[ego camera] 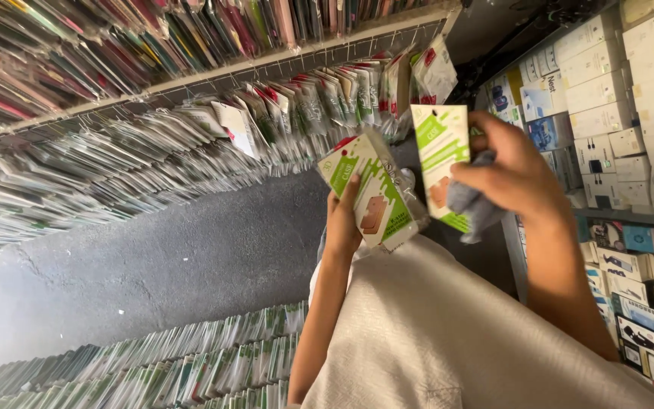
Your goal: The recorder is organizing and cleaning packaged phone accessories on a store rack.
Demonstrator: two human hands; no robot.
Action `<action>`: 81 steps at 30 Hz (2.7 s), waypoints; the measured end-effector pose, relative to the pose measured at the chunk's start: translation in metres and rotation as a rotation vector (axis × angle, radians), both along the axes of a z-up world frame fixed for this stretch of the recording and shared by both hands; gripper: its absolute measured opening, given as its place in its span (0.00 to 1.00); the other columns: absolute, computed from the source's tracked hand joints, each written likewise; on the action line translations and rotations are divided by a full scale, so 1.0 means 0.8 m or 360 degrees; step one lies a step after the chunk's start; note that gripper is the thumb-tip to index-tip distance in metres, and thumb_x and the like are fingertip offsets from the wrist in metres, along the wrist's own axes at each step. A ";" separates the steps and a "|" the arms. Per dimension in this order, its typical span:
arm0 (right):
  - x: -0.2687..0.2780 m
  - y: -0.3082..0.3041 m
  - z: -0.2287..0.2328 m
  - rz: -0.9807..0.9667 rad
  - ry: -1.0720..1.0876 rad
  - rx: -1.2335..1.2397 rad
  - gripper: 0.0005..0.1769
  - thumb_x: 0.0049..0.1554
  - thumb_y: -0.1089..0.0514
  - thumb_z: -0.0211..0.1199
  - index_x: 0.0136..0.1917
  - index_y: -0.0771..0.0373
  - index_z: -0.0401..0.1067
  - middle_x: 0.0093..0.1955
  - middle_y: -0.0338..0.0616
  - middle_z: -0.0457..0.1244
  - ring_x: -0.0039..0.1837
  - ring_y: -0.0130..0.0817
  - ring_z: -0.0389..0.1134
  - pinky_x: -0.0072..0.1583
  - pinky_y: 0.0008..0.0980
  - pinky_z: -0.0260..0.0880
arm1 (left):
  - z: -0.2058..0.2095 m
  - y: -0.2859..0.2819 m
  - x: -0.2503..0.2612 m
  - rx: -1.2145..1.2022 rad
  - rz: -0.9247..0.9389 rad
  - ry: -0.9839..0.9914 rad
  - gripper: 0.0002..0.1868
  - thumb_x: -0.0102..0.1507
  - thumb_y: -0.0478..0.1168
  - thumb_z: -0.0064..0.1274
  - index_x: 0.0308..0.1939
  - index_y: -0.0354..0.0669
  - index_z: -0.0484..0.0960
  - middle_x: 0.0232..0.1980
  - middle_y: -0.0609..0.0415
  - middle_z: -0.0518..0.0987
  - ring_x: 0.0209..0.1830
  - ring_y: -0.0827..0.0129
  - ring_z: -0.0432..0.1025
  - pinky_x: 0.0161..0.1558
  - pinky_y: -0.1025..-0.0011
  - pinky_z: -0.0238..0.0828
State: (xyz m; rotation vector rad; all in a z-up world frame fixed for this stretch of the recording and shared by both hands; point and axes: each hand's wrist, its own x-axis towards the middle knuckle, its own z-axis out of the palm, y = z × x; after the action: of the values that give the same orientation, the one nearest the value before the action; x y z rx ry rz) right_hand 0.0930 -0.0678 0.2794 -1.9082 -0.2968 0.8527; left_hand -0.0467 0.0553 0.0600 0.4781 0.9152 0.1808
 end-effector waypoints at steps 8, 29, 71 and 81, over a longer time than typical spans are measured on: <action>-0.065 0.051 -0.133 0.0304 -0.0487 0.0099 0.34 0.51 0.59 0.73 0.70 0.61 0.67 0.42 0.51 0.71 0.50 0.47 0.74 0.55 0.48 0.71 | -0.103 -0.004 -0.014 -0.0408 -0.0013 -0.0154 0.51 0.57 0.79 0.52 0.66 0.41 0.75 0.62 0.37 0.78 0.62 0.49 0.74 0.66 0.49 0.67; -0.082 -0.021 -0.133 0.0418 -0.1018 0.0455 0.16 0.55 0.74 0.50 0.39 0.64 0.78 0.41 0.50 0.70 0.47 0.59 0.70 0.56 0.50 0.72 | -0.033 -0.036 0.012 -0.0129 -0.0067 -0.0021 0.34 0.67 0.62 0.54 0.66 0.39 0.73 0.58 0.40 0.79 0.52 0.52 0.78 0.54 0.51 0.76; 0.303 0.000 -0.690 0.0950 -0.1581 -0.1288 0.28 0.54 0.60 0.61 0.66 0.75 0.68 0.44 0.46 0.70 0.41 0.42 0.75 0.41 0.39 0.76 | -0.090 -0.101 0.110 -0.0128 0.0352 0.0245 0.26 0.66 0.56 0.55 0.50 0.32 0.80 0.42 0.38 0.84 0.38 0.55 0.82 0.40 0.58 0.83; 0.247 -0.025 -0.417 0.0917 -0.1041 -0.1449 0.36 0.50 0.55 0.71 0.67 0.74 0.67 0.49 0.62 0.71 0.51 0.58 0.75 0.46 0.58 0.74 | -0.080 -0.051 0.048 -0.0176 0.0354 0.0244 0.26 0.65 0.55 0.59 0.47 0.32 0.79 0.39 0.38 0.83 0.36 0.54 0.82 0.38 0.57 0.83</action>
State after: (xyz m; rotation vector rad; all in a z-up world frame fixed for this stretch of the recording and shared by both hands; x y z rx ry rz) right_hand 0.2907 -0.0881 -0.0540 -3.0235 -1.0248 0.7497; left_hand -0.0082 0.0142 -0.0042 0.2897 1.1230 0.2969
